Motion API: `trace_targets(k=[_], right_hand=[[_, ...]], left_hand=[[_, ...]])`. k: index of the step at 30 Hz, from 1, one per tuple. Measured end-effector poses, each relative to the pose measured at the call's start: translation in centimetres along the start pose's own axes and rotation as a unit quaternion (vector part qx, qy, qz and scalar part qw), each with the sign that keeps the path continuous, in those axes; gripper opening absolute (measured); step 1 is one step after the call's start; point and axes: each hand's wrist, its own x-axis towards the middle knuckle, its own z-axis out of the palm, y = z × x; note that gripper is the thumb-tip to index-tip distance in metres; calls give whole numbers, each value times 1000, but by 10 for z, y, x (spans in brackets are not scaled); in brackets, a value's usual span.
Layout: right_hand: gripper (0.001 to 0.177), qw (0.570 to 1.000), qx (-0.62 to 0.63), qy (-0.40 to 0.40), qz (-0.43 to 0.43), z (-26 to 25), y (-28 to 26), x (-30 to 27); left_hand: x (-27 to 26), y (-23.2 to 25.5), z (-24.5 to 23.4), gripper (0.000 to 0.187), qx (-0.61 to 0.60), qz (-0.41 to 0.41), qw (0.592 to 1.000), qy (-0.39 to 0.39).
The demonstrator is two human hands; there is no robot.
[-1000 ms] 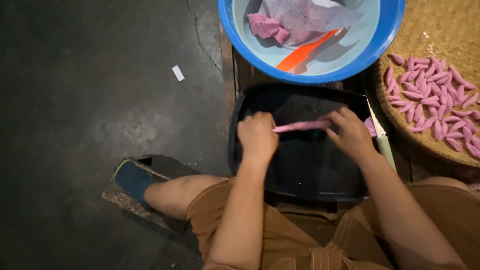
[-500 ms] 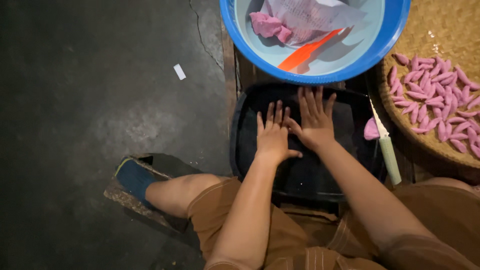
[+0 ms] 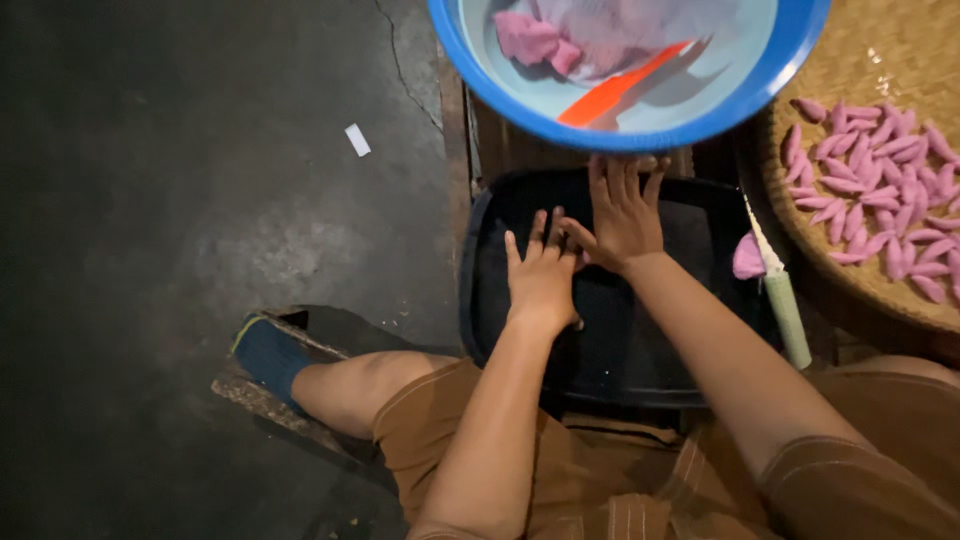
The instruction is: The person takes small pieces of pink dough from a blue basin, rolls them into thin logs on a black tray, and cuts them into smaller pieces with a knife. The cut pieces are then placed into a woven basket.
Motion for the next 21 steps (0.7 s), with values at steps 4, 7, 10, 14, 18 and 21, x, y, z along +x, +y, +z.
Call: trace_targets(k=[4,7,10,14,18,21], right_hand=[[103,998,3,-54,-19,-12,-7,-28],[105,993,62,-72,-69,-29,-17,-82],[103,985,91,-112,-90,-40,-18,-122],[98,987,15,-133,-84,-32,-12,-93],[102,993,-23,-118,13,-15,-10,-16],[106,988,-63,-140,31,-15,-10,-11]], left_hand=[[0,2,-3,140,-10,-2,1000,4],[-1,2,-4,145,-16,-6,1000,9],[1,1,3,146,-16,-3,1000,22],[4,3,9,142,-41,5,998,57],[3,3,7,141,-18,-3,1000,19],[2,2,2,143,-28,-9,1000,6]])
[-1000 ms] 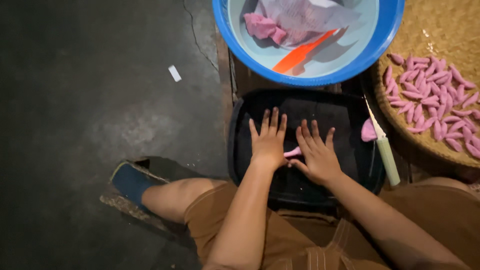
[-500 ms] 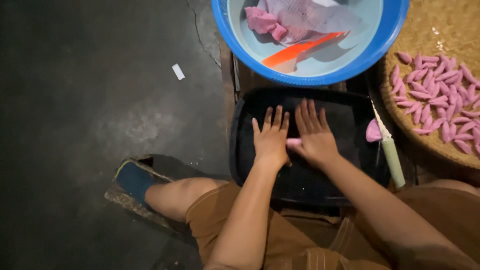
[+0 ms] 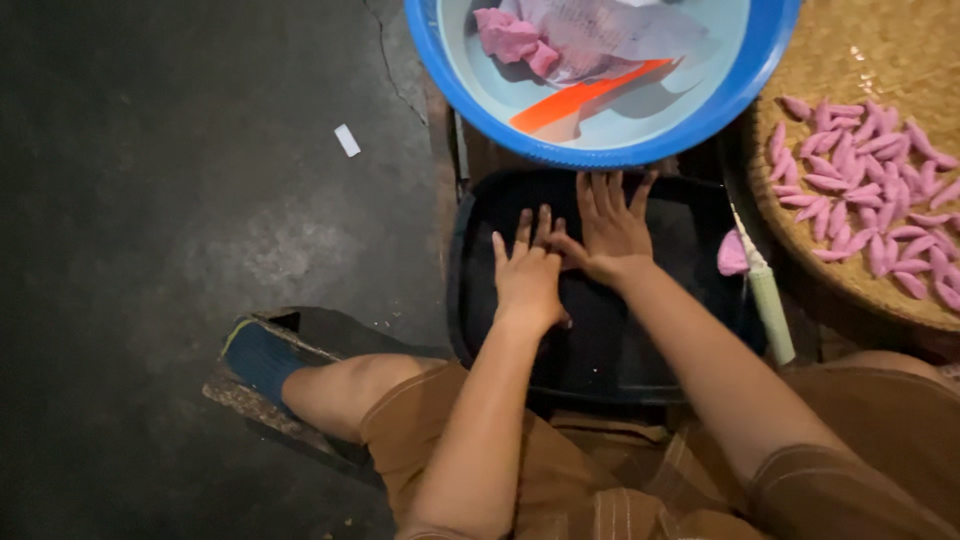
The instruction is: The person takes small pieces of pink dough from a blue basin, rolls them into thin logs on a black tray, and cuts them into smaller pieces with a knife. The cut pieces are then placed into a woven basket.
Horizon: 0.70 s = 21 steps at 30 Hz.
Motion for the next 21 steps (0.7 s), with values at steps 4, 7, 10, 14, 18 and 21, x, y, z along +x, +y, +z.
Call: trace_targets(k=[4,7,10,14,18,21], right_hand=[[103,985,125,65,-99,1,1,-59],[103,978,137,25,-157,2,9,-116],[101,976,131,7,-174,1,14,-129],[105,994,41,19,-100,10,10,-64],[105,990,20,101,-92,10,12,-12],[104,992,2,76,-102,9,8,-38]], left_hand=[[0,1,-6,146,1,7,1000,13],[-2,0,-2,147,2,14,1000,26],[-1,2,-1,147,6,16,999,29],[-1,3,-1,145,6,13,1000,19],[2,3,-5,146,4,1,1000,-6],[0,3,-4,145,7,11,1000,7]])
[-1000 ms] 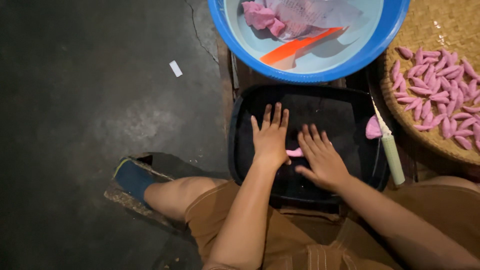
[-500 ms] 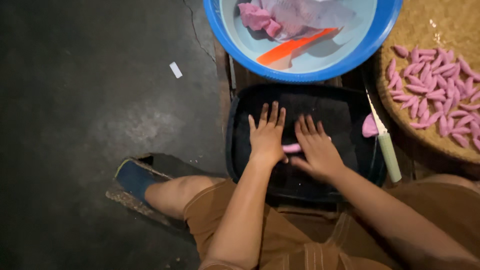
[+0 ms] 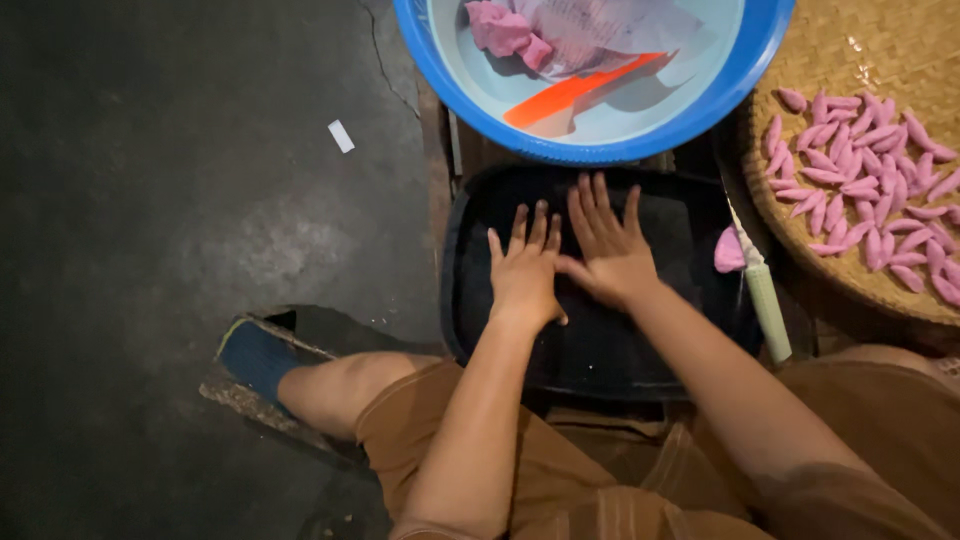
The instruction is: The person takes small pieces of pink dough from a blue basin, rolls them into thin logs on a black tray, and cuts them into smaller pieces with a knife. The cut pieces are then placed into a woven basket.
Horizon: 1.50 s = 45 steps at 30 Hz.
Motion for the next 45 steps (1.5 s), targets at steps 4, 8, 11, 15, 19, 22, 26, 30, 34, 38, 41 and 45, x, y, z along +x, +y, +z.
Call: trace_targets(k=[4,8,11,15,19,22,26,30,34,38,41,45], right_hand=[[105,986,153,-41,-53,-16,-15,-68],[99,979,180,-63,-77,-19,-15,-90],[104,993,33,-114,-13,-6,-7,-38],[106,997,34,-39,57,0,5,25],[106,999,-4,-31,26,-4,1,6],[106,988,147,-26,-37,-10,-12,-51],[99,983,170,-63,-26,-11,-22,-86],[100,995,74,-59,21,2,-10,-29],[101,994,81,-28,73,9,6,32],[78,951,286,-43,109,-8,13,35],[57,789,581,-49,192,-32,27,27],[47,952,266,-12,148,-37,25,44]], left_hand=[[-1,0,3,145,-3,6,1000,17],[1,-2,8,146,4,7,1000,25],[3,-1,10,142,5,17,999,42],[3,-1,5,143,5,5,1000,0],[2,0,-1,144,0,4,1000,-11],[0,-1,2,142,-7,14,1000,20],[5,-2,13,145,2,13,1000,16],[6,-1,16,133,-14,43,985,165],[8,-1,6,143,7,7,1000,-14],[-1,-6,4,139,-21,23,999,17],[1,-12,3,137,-30,25,998,52],[-2,-19,5,130,-13,-35,999,30]])
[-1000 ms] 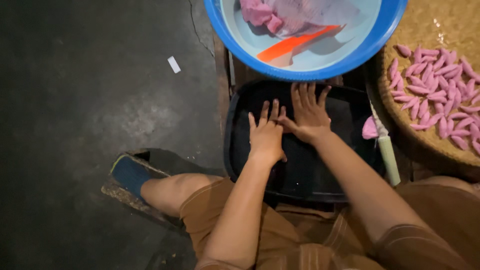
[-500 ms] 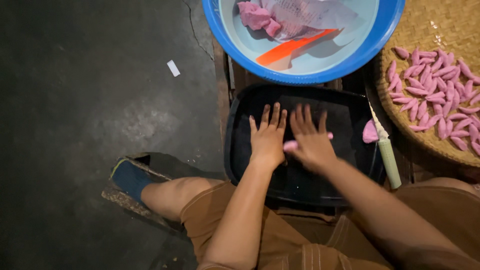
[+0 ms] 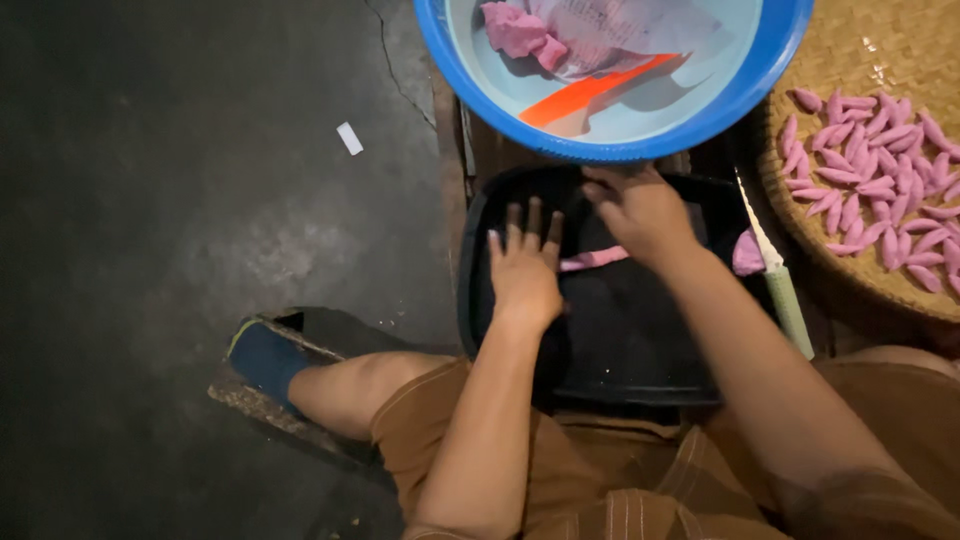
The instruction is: The person takes small pieces of pink dough from a blue basin, rolls them into thin logs on a black tray, and cuts them into smaller pieces with a knife. The cut pieces are then placed into a woven basket.
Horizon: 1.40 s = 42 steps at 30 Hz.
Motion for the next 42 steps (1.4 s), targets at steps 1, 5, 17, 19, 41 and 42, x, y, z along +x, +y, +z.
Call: trace_targets(k=[1,5,17,19,41,42], right_hand=[[50,999,-41,2,15,11,-5,5],[78,976,-172,86,-101,67,-23,17],[93,969,-236,2,-67,75,-11,-72],[94,971,-219,57,-71,78,-6,-33],[78,967,-213,140,-17,81,18,-41],[73,965,-209,156,-2,80,25,-20]], left_hand=[[-1,-2,0,131,-1,-4,1000,-3],[-2,-7,0,129,-22,-11,1000,7],[-1,-3,4,143,19,15,1000,-15],[0,-10,0,144,21,21,999,-23],[15,-22,12,97,-69,40,974,212],[15,-22,10,98,-77,37,975,204]])
